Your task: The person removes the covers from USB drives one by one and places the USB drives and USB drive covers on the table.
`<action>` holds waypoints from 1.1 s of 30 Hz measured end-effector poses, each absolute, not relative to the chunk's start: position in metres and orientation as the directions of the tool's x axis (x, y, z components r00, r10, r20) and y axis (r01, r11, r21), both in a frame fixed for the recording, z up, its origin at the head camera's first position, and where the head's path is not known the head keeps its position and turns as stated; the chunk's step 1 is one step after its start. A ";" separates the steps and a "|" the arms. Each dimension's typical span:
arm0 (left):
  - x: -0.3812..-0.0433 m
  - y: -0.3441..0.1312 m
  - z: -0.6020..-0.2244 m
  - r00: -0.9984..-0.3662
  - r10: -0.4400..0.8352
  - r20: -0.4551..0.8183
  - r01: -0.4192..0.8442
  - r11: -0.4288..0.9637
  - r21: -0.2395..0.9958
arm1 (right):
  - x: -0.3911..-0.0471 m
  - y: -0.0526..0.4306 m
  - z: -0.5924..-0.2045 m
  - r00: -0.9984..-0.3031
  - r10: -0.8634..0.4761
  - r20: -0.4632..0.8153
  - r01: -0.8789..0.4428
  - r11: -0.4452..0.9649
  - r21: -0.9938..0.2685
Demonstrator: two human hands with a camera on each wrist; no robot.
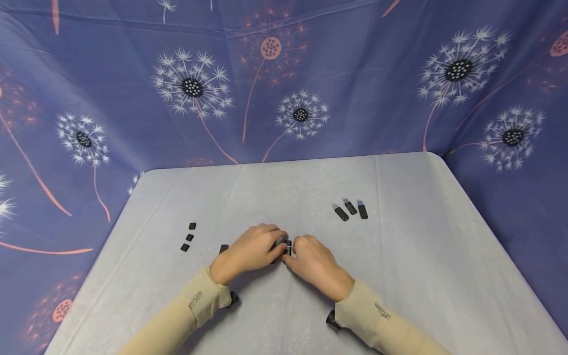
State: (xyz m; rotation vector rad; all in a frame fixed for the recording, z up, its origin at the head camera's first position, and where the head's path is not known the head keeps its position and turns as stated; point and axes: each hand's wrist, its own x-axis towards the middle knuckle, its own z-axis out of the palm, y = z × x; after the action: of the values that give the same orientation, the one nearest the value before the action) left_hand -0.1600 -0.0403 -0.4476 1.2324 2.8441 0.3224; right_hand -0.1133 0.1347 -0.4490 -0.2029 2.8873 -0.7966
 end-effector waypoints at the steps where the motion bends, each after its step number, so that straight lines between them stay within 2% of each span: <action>1: -0.160 -0.039 -0.448 -0.683 0.727 0.063 0.724 0.664 0.187 | -0.114 0.135 -0.450 -0.982 -0.163 -0.095 -0.092 0.853 -0.514; 14: -0.160 -0.033 -0.447 -0.663 0.739 0.123 0.749 0.649 0.137 | -0.118 0.131 -0.451 -0.985 -0.139 -0.099 -0.068 0.853 -0.518; 33: -0.162 -0.035 -0.448 -0.674 0.730 0.114 0.738 0.658 0.148 | -0.123 0.126 -0.450 -0.975 -0.129 -0.183 -0.005 0.829 -0.559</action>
State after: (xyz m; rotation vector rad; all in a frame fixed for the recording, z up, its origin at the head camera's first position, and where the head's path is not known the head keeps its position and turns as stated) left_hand -0.1622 -0.0353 -0.4476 1.2855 2.9007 0.2898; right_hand -0.1229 0.1260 -0.4504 -0.1035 2.7977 -0.8535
